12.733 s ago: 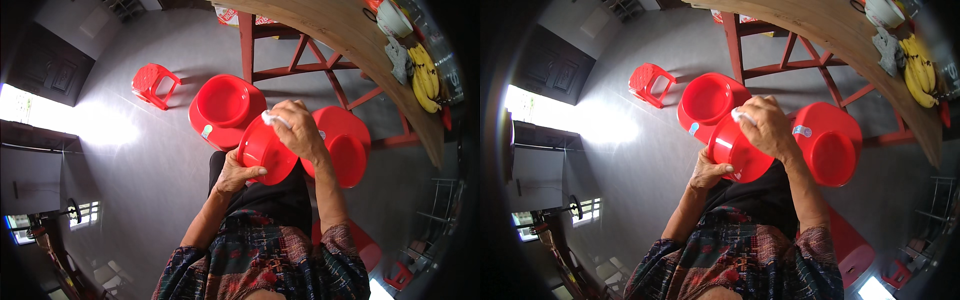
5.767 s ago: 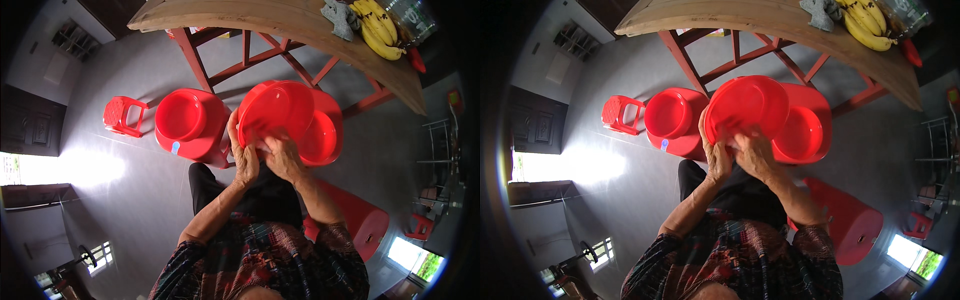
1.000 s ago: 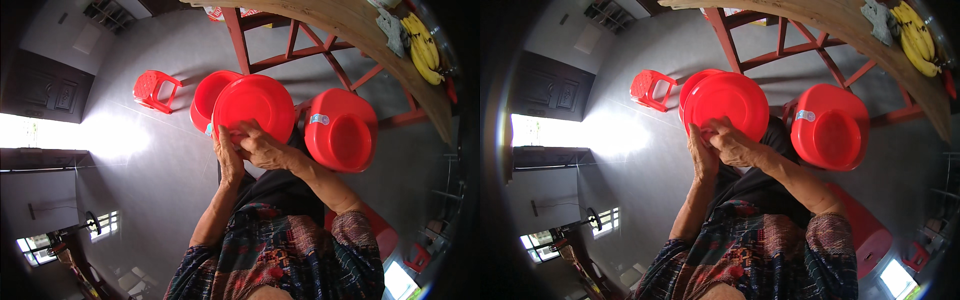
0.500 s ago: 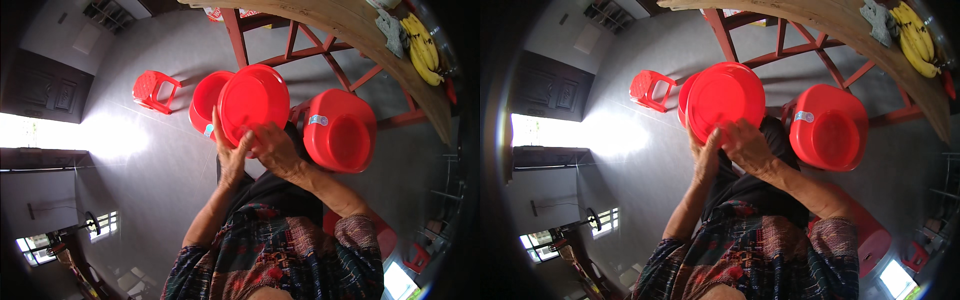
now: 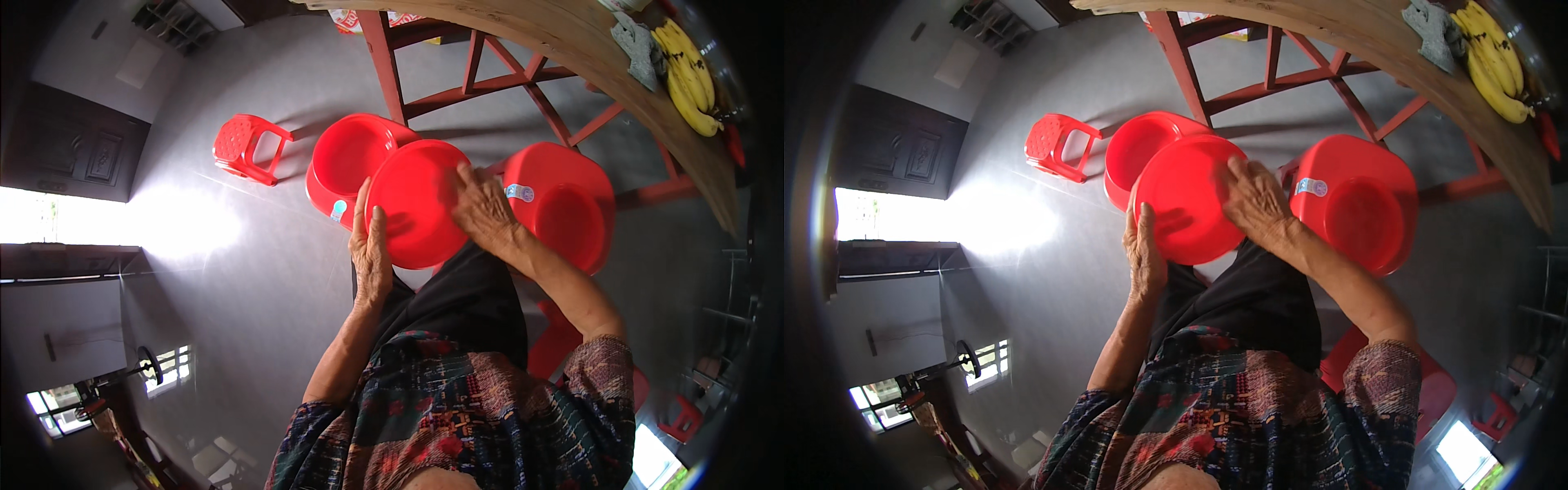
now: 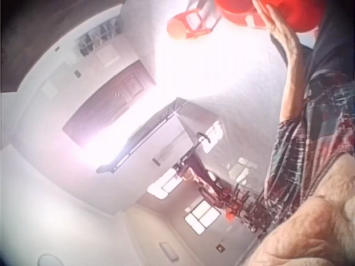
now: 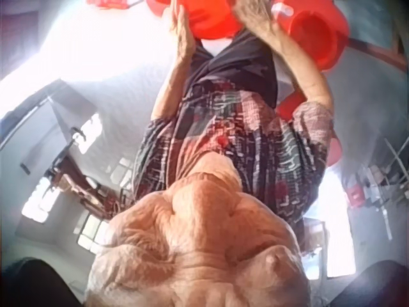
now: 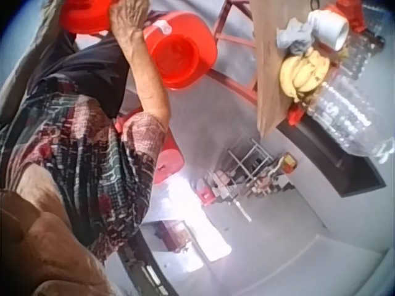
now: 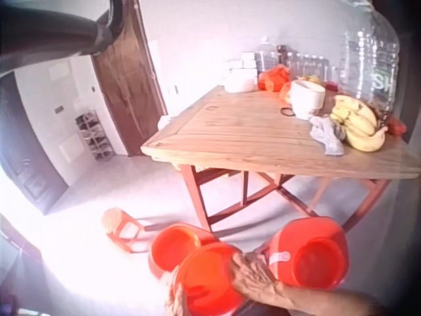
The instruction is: The person sits on a low stool and wipes the interior and exterior surfaces of red plastic bowls using a white cloth. They handle the bowls one at a time, rotating them to clean different sides before placing them back on the stool.
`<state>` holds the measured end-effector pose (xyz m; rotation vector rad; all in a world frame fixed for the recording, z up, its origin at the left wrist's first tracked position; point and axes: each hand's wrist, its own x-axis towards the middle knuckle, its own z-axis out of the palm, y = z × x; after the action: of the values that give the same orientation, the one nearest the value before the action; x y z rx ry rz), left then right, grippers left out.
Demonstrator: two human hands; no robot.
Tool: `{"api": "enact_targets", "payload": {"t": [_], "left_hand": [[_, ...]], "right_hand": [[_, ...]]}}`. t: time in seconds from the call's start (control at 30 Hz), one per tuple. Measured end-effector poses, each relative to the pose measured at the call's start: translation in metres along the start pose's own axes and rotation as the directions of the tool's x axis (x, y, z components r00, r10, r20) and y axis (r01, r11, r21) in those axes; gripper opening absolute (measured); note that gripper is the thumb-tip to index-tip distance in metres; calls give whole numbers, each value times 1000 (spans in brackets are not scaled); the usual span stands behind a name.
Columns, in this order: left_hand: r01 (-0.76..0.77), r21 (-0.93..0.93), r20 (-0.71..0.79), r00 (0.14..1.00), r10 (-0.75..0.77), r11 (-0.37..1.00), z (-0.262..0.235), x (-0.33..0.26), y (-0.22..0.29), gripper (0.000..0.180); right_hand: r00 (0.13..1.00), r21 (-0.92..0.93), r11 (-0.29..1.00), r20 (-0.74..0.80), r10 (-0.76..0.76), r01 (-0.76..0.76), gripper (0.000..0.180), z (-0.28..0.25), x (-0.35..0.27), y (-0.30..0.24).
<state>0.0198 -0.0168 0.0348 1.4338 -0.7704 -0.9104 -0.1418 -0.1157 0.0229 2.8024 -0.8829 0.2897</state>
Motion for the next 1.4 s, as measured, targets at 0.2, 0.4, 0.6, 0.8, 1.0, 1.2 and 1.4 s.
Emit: {"api": "enact_targets", "payload": {"t": [0.2,0.4,0.6,0.8,1.0,1.2,1.4], "left_hand": [[96,-24,29,995,-95,995,-3,2,7,53],[30,79,-17,999,-29,996,8,2,4,54],[26,-26,-32,999,-27,999,11,8,-9,49],[55,-161,-78,995,-68,985,-2,2,-19,47],[58,-148,-70,995,-69,987,-3,13,-22,42],[-48,48,111,993,43,998,3,5,-29,52],[-142,-53,161,976,148,989,-2,18,-45,54]], "right_hand": [[927,34,998,-369,69,-60,22,-2,18,2],[977,134,977,159,145,-167,28,0,-23,-30],[982,721,690,-166,88,61,26,17,4,-57],[957,449,893,-262,128,3,23,29,40,-39],[975,579,790,199,102,-201,30,23,-2,-29],[997,802,596,-66,50,24,28,8,26,-56],[942,550,816,-336,22,177,26,22,55,-30]]}}
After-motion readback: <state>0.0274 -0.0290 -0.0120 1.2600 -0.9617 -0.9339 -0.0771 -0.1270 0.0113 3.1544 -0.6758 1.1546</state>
